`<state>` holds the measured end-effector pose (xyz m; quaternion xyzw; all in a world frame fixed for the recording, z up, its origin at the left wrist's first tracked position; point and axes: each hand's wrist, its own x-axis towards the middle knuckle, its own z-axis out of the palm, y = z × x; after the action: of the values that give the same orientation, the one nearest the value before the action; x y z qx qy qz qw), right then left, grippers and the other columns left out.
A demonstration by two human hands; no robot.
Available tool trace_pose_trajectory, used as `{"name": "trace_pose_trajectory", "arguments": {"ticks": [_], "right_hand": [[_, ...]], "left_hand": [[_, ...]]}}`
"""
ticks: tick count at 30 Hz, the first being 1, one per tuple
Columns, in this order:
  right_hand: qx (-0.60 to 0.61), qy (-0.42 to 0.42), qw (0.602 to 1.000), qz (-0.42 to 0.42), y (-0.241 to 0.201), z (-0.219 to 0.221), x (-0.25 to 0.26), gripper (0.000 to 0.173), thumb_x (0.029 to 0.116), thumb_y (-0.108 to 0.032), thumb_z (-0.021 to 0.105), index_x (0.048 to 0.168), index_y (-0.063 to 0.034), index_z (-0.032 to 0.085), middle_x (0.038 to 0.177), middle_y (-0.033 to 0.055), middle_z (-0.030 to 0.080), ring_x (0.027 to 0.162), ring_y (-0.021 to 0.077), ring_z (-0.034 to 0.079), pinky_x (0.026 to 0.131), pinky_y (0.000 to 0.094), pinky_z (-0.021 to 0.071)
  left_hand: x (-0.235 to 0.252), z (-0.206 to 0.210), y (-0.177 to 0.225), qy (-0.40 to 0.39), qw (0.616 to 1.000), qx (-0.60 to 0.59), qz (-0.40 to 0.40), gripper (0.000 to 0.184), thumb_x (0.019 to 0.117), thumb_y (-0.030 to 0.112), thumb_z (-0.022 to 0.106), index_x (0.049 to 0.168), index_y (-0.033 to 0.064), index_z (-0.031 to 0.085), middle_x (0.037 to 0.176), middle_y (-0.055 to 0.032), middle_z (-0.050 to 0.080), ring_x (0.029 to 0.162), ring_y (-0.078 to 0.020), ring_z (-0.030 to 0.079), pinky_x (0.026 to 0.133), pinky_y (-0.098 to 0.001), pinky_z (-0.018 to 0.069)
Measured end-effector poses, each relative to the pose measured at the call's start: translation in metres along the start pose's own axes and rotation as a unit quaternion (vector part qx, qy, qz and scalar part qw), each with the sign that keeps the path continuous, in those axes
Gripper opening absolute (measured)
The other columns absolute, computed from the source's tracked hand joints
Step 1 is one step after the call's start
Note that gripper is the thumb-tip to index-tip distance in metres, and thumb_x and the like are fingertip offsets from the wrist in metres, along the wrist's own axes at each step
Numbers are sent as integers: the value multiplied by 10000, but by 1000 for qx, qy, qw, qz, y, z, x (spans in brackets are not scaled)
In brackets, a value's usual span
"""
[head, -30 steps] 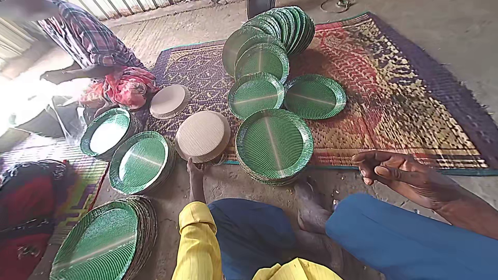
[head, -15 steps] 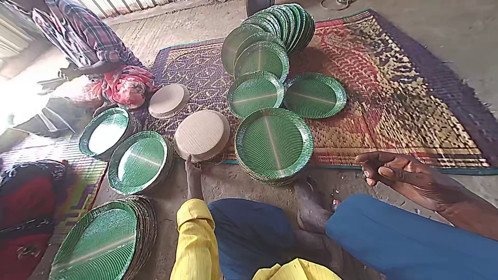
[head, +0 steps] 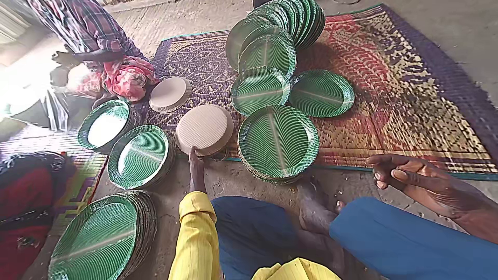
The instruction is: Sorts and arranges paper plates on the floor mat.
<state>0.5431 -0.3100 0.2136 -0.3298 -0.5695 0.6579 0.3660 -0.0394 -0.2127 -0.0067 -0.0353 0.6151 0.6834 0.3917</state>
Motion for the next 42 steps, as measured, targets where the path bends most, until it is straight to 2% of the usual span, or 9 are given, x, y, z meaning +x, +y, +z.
{"name": "trace_pose_trajectory", "arguments": {"ticks": [8,15,21,25,28,33,36,39,42], "right_hand": [[1,1,1000,-7,4,-4,0,369,946,-431,715,1252,-227,737,940,-72,754,799,27,705,743,178,598],[-8,3,1000,-4,4,-6,-1,374,946,-453,706,1257,-247,733,927,-82,752,793,25,704,740,180,596],[-4,3,1000,-9,6,-8,-3,374,952,-434,706,1267,-234,727,952,-75,752,811,30,707,746,181,599],[-3,3,1000,-5,7,-9,-2,372,948,-433,711,1264,-238,732,941,-75,754,805,32,709,745,184,601],[-7,5,1000,-5,7,-9,-2,374,947,-439,712,1264,-242,731,933,-76,754,795,31,707,743,185,600],[-5,12,1000,1,5,-8,-2,381,936,-445,722,1259,-243,736,932,-71,757,792,32,710,738,187,602],[-4,18,1000,3,3,-6,-2,378,932,-440,726,1253,-240,739,932,-67,760,791,33,712,739,185,602],[-4,20,1000,2,4,-6,-2,371,934,-437,725,1248,-240,742,929,-65,759,789,38,712,735,186,602],[-2,20,1000,2,5,-8,-2,375,936,-438,722,1253,-238,739,929,-61,756,788,42,712,732,192,605]], "left_hand": [[8,1,-12,-10,1000,-19,1,532,1052,312,556,1484,26,437,1438,-208,541,1273,-308,572,1036,-506,504],[-11,10,-10,47,993,112,2,737,1004,292,626,1558,-36,268,1535,-294,391,1375,-400,450,1094,-567,432],[-25,12,-5,52,996,77,-5,704,1015,230,607,1559,-47,256,1560,-295,354,1412,-400,410,1123,-559,404],[-22,5,5,43,997,54,-31,679,1026,226,573,1570,-3,238,1548,-280,383,1369,-403,455,1054,-594,455],[-24,5,9,32,998,47,-24,603,1029,202,565,1536,-7,315,1498,-274,438,1296,-386,510,1004,-573,486],[-23,7,9,39,998,46,-22,603,1022,160,565,1538,-15,306,1516,-281,406,1310,-397,483,1003,-581,472],[-26,6,11,31,999,5,-35,589,1041,154,530,1552,5,279,1560,-250,375,1368,-364,457,1058,-534,452],[-26,9,13,35,998,-26,-38,522,1038,162,529,1507,10,356,1477,-233,449,1245,-321,526,975,-451,488],[-21,15,16,1,998,-54,-31,500,1053,202,530,1499,37,377,1491,-202,446,1257,-286,532,995,-406,486]]}}
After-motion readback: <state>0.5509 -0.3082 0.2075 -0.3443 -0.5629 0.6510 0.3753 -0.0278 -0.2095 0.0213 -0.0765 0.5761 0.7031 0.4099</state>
